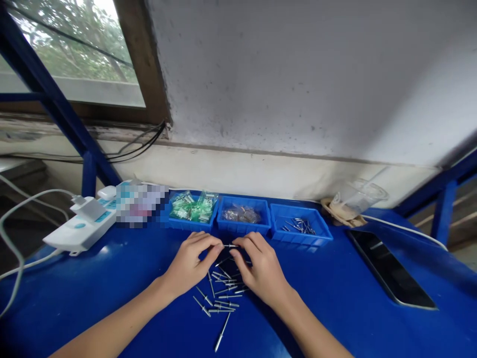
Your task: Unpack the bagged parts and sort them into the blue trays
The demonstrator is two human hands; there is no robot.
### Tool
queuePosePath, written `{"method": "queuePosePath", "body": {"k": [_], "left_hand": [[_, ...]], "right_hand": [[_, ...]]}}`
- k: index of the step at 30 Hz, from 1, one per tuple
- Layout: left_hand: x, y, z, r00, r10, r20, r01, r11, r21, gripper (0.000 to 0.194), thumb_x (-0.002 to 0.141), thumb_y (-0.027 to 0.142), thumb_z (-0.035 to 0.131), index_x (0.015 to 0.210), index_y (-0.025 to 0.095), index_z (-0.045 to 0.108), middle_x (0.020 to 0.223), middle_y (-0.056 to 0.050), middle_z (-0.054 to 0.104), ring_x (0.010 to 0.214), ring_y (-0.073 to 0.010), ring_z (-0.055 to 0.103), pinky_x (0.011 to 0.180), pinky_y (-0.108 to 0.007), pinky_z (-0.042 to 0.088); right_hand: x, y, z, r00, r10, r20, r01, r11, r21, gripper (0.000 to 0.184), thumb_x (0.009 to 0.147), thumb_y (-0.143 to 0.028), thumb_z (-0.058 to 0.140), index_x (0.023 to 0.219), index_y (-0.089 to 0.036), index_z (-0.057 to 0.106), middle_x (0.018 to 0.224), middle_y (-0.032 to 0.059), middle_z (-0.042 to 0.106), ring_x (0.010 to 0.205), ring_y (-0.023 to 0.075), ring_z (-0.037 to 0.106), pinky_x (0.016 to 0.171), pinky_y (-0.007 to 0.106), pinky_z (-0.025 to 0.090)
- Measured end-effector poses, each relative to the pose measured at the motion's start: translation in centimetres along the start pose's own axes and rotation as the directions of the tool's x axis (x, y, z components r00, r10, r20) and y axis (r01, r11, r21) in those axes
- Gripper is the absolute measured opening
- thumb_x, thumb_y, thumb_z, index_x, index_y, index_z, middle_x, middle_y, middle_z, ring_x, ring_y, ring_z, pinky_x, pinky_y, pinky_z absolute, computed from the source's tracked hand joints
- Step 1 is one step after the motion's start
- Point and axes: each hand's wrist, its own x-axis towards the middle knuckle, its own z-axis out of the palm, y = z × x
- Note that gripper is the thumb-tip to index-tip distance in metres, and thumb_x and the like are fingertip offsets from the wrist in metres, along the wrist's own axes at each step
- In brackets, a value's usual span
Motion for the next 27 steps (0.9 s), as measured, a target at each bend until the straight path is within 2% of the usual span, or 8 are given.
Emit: {"method": "queuePosePath", "body": {"k": [11,14,16,18,20,21,24,27], "left_hand": [[0.0,0.4,0.5,0.996,-0.054,0.067,0.058,0.996,-0.065,0.025,0.095,0.026,0.037,0.081,0.021,0.058,0.07,0.004,0.061,0.073,-0.0134,0.057,0.074,-0.029,0.037],[0.1,0.0,0.3,0.985,-0.09,0.15,0.085,0.996,0.042,0.015,0.09,0.033,0.048,0.092,0.023,0.059,0.077,0.003,0.063,0.079,-0.017,0.057,0.078,-0.034,0.036],[0.0,-0.4,0.2,0.968,-0.113,0.226,0.085,0.988,0.133,0.017,0.083,0.038,0.057,0.093,0.024,0.06,0.085,0.001,0.063,0.086,-0.021,0.055,0.078,-0.038,0.036],[0.0,-0.9,0.1,0.951,-0.13,0.28,0.074,0.977,0.202,0.014,0.082,0.036,0.06,0.089,0.024,0.061,0.092,0.0,0.062,0.091,-0.0234,0.053,0.078,-0.04,0.035],[-0.1,-1.2,0.1,0.942,-0.151,0.299,0.078,0.967,0.243,0.008,0.084,0.03,0.056,0.084,0.023,0.061,0.093,0.0,0.062,0.091,-0.0235,0.052,0.078,-0.041,0.035],[-0.1,-1.3,0.2,0.94,-0.159,0.301,0.082,0.964,0.253,0.009,0.086,0.027,0.054,0.082,0.023,0.061,0.091,0.0,0.062,0.09,-0.0232,0.052,0.077,-0.041,0.035],[0.1,-1.5,0.5,0.944,-0.16,0.287,0.091,0.966,0.241,0.012,0.088,0.023,0.05,0.08,0.021,0.059,0.088,0.0,0.062,0.089,-0.0225,0.052,0.076,-0.04,0.036],[0.3,-1.4,0.5,0.964,-0.122,0.235,0.089,0.985,0.149,0.01,0.09,0.022,0.048,0.084,0.021,0.057,0.089,0.0,0.063,0.089,-0.0209,0.053,0.079,-0.039,0.038]], "right_hand": [[0.3,-0.1,-0.7,0.998,-0.053,-0.031,0.053,0.999,-0.012,0.009,0.091,-0.017,0.043,0.091,-0.019,0.052,0.082,0.0055,0.056,0.076,0.0173,0.053,0.067,0.031,0.044],[0.5,1.2,-2.1,0.99,-0.035,-0.139,0.019,0.993,-0.117,0.013,0.091,-0.018,0.041,0.082,-0.019,0.05,0.074,0.0038,0.054,0.069,0.0156,0.051,0.064,0.029,0.042],[0.4,3.1,-3.6,0.949,0.037,-0.314,-0.118,0.963,-0.244,0.018,0.091,-0.021,0.041,0.076,-0.019,0.05,0.069,0.0026,0.051,0.065,0.0151,0.049,0.062,0.029,0.041],[0.2,5.3,-5.1,0.855,0.116,-0.505,-0.322,0.882,-0.344,0.018,0.09,-0.029,0.043,0.079,-0.018,0.053,0.068,0.0029,0.052,0.064,0.0165,0.049,0.061,0.03,0.04],[0.0,7.0,-6.1,0.79,0.172,-0.588,-0.453,0.811,-0.371,0.023,0.087,-0.037,0.048,0.091,-0.016,0.056,0.074,0.0051,0.054,0.067,0.0188,0.051,0.061,0.031,0.041],[0.0,7.3,-6.3,0.78,0.191,-0.596,-0.478,0.796,-0.37,0.027,0.086,-0.039,0.05,0.096,-0.015,0.056,0.076,0.0058,0.055,0.069,0.0196,0.052,0.061,0.032,0.042],[0.1,6.4,-5.2,0.847,0.206,-0.49,-0.399,0.856,-0.329,0.026,0.088,-0.038,0.048,0.097,-0.016,0.057,0.076,0.0054,0.056,0.071,0.0197,0.053,0.065,0.033,0.044],[0.3,3.3,-2.5,0.962,0.138,-0.237,-0.193,0.954,-0.23,0.02,0.088,-0.033,0.05,0.1,-0.018,0.057,0.079,0.005,0.057,0.076,0.0194,0.054,0.071,0.034,0.045]]}}
